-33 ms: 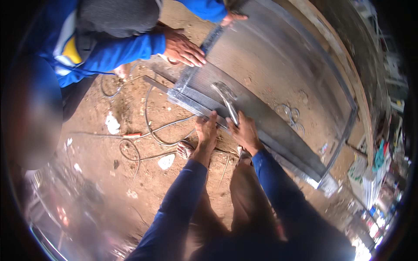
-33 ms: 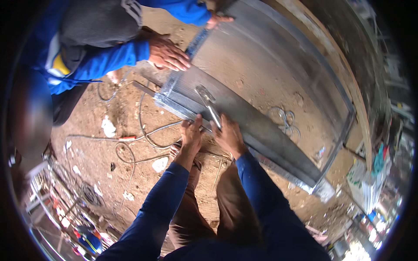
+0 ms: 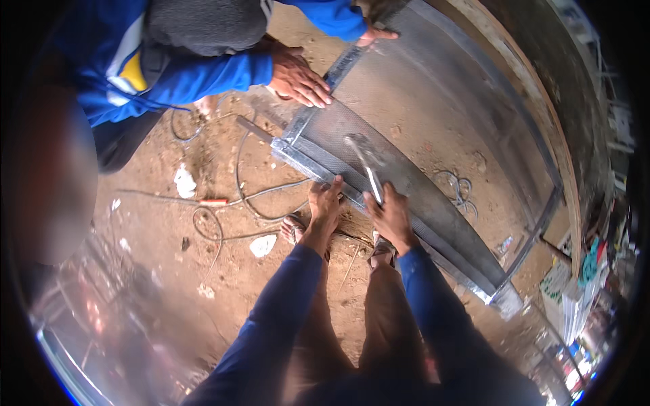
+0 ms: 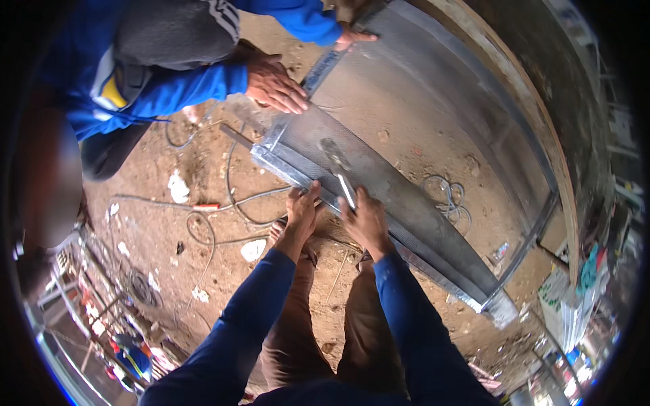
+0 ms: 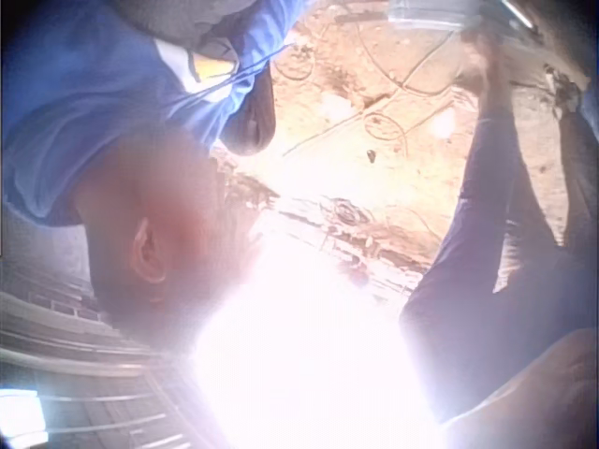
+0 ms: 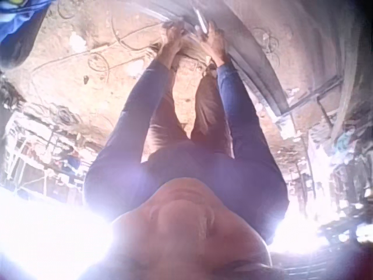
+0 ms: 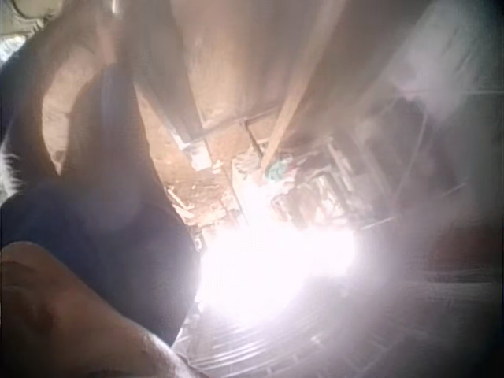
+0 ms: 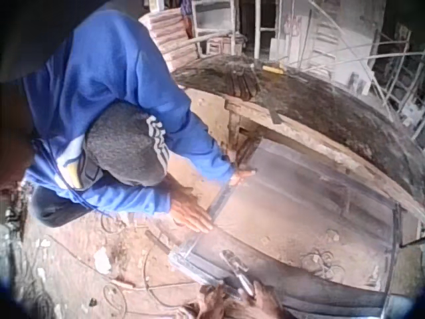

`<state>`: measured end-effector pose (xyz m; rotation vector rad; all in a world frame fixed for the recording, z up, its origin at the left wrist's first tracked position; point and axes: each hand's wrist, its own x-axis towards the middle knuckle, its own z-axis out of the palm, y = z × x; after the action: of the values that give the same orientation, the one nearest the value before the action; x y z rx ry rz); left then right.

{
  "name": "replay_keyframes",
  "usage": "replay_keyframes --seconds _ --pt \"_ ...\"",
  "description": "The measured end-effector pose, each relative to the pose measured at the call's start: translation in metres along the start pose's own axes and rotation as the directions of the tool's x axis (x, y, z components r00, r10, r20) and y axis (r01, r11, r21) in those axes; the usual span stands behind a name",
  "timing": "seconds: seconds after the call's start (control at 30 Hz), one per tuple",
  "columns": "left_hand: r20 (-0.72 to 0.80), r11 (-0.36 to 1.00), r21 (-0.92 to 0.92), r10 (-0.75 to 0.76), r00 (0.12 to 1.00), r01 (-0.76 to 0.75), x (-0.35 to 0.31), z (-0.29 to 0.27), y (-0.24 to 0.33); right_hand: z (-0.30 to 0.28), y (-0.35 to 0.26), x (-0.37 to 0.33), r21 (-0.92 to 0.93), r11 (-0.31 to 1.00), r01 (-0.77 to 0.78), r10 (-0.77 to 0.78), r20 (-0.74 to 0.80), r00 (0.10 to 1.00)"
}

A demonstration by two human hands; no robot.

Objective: The person uses a hammer to drive nails into a metal frame, securing a wire mesh screen. Another person assists by holding the frame steady. The worker repeatedly positions nails and strikes them to attach the mesh to the frame.

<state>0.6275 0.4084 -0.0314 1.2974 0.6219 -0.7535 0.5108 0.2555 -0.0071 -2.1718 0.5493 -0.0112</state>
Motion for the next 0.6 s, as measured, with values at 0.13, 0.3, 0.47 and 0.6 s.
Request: replay_keyframes --seconds 0.13,0.3,0.47,0.6 --pt "0.046 0.999 -0.035 0.003 0.999 -0.001 0.01 -0.021 -0.013 -0.081 -0.048 -0.072 0.238 0.951 -0.199 0.2 0.018 0.98" --pt "0.014 0.997 -0.082 -0.013 1.0 0.014 0.018 -0.017 -0.025 -0.158 -0.008 -0.198 -0.113 0.982 -0.155 0.152 -0.035 0.988" --pt "0.072 0.993 -0.12 0.015 0.997 -0.006 0.021 -0.016 -0.025 -0.215 0.007 -0.291 0.135 0.782 -0.608 0.61 0.032 0.792" --pt "0.079 0.995 -0.096 -0.01 0.997 0.018 0.021 -0.017 -0.026 -0.228 0.007 -0.354 0.12 0.68 -0.723 0.729 -0.002 0.685"
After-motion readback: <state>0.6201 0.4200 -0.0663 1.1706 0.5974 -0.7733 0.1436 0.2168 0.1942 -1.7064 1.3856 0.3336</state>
